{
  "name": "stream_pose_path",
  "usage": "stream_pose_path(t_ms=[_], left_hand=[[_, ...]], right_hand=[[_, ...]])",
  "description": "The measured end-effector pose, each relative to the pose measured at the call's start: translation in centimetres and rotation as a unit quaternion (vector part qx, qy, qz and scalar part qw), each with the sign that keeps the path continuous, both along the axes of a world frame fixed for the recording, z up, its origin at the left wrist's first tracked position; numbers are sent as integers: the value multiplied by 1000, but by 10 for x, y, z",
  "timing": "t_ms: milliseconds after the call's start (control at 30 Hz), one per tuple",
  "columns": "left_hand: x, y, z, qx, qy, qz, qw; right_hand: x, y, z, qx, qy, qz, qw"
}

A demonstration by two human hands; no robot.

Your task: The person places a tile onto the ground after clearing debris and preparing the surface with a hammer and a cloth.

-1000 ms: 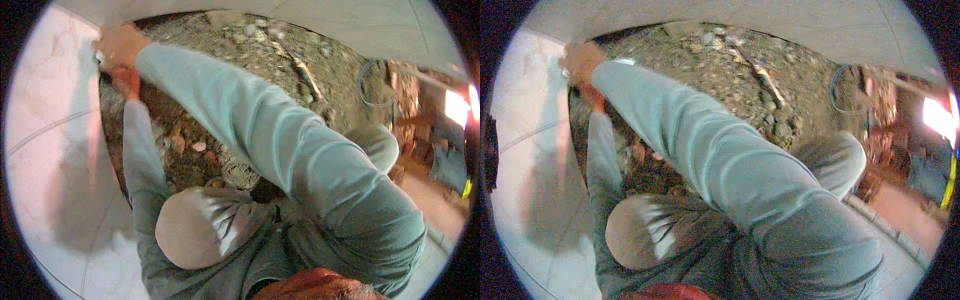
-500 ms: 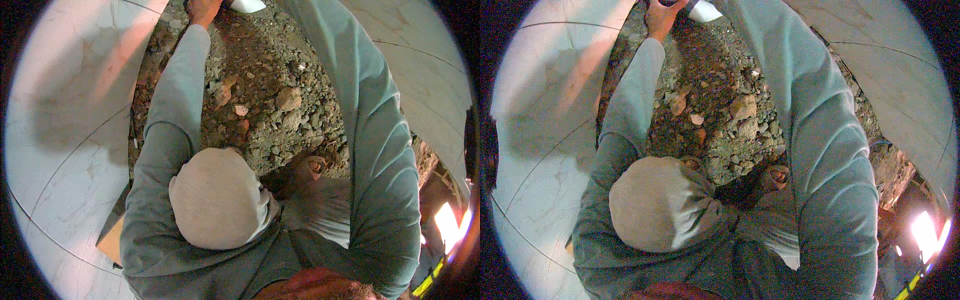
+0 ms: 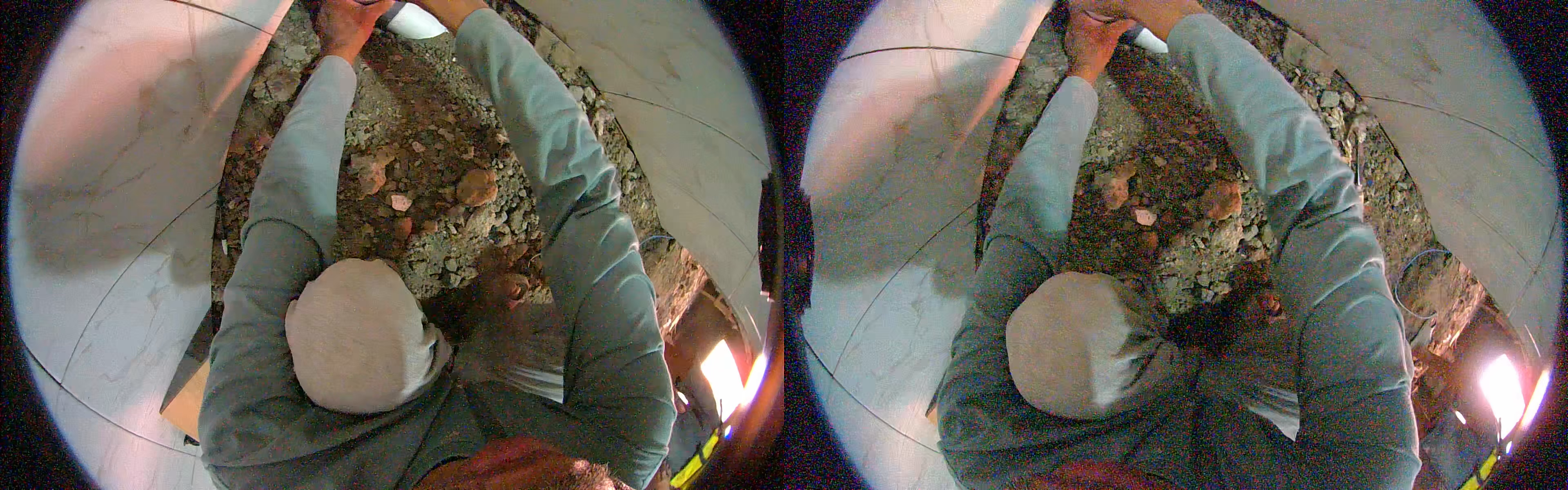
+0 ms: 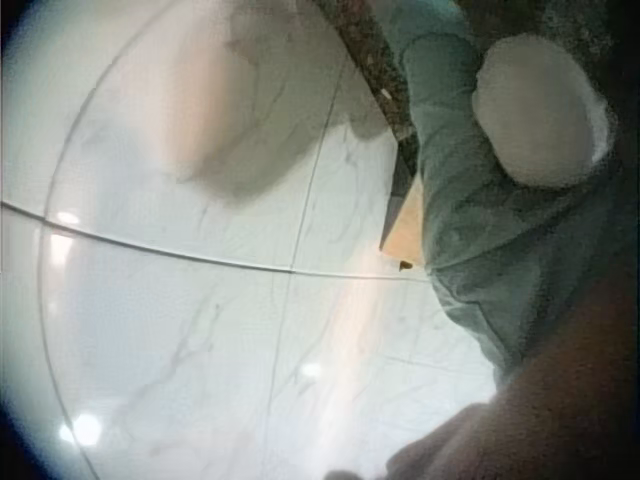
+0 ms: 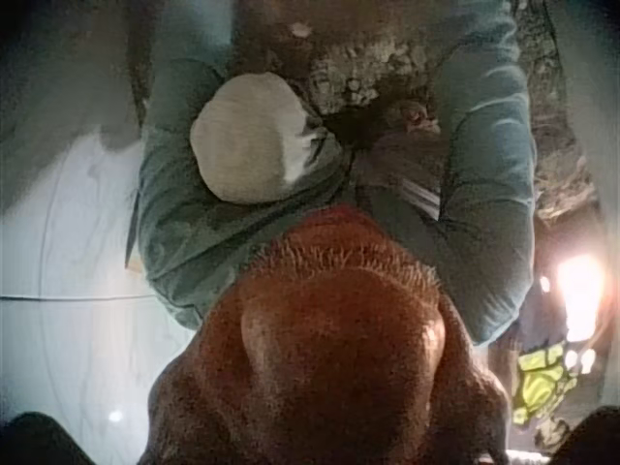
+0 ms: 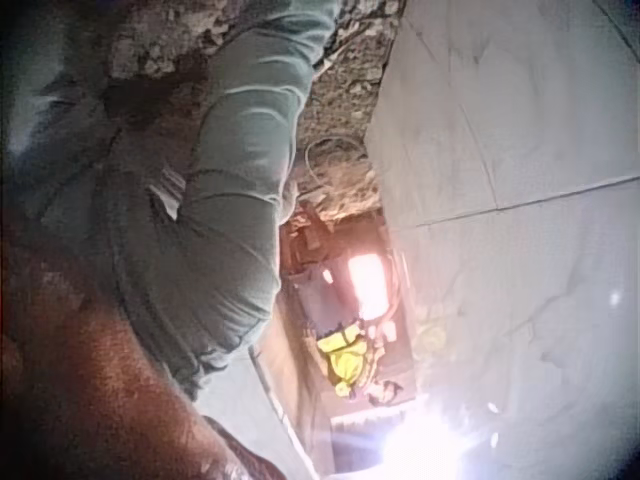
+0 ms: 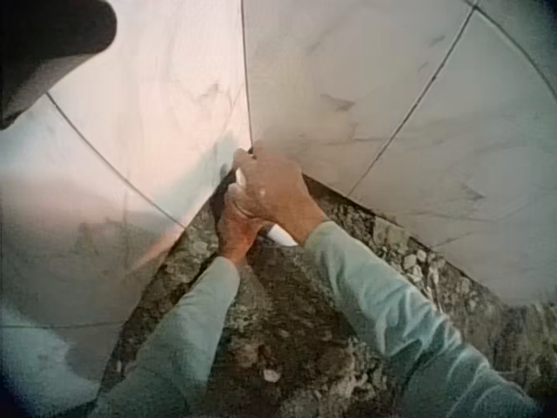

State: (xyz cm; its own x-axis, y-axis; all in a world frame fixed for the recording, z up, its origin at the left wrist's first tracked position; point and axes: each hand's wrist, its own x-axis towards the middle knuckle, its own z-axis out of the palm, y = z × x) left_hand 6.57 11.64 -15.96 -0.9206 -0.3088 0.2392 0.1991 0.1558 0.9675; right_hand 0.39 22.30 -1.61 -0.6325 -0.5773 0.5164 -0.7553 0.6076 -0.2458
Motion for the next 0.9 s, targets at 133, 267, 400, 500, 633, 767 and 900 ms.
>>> stream_pose_path(t_ms=[133,267,400,500,633,767,900], left_hand=[[-3,6,0,315,46,-55,946],[-4,-2,6,336,-41,-66,939],[-1,4,22,241,-26,-10,970],[4,-2,14,195,-48,-3,980],[-2,-8,-9,-193,-107,64,973],[-9,-11,-38,-79,-13,54,995],[-22,-7,-45,-51,-86,52,994]], right_hand=[[-2,6,13,60,-16,12,998],[-5,6,15,59,-58,20,996],[-10,9,12,57,22,22,998],[-13,2,21,79,-5,26,997],[-7,7,16,34,-56,34,997],[2,-1,24,53,-97,23,994],[7,6,14,0,22,18,1000]])
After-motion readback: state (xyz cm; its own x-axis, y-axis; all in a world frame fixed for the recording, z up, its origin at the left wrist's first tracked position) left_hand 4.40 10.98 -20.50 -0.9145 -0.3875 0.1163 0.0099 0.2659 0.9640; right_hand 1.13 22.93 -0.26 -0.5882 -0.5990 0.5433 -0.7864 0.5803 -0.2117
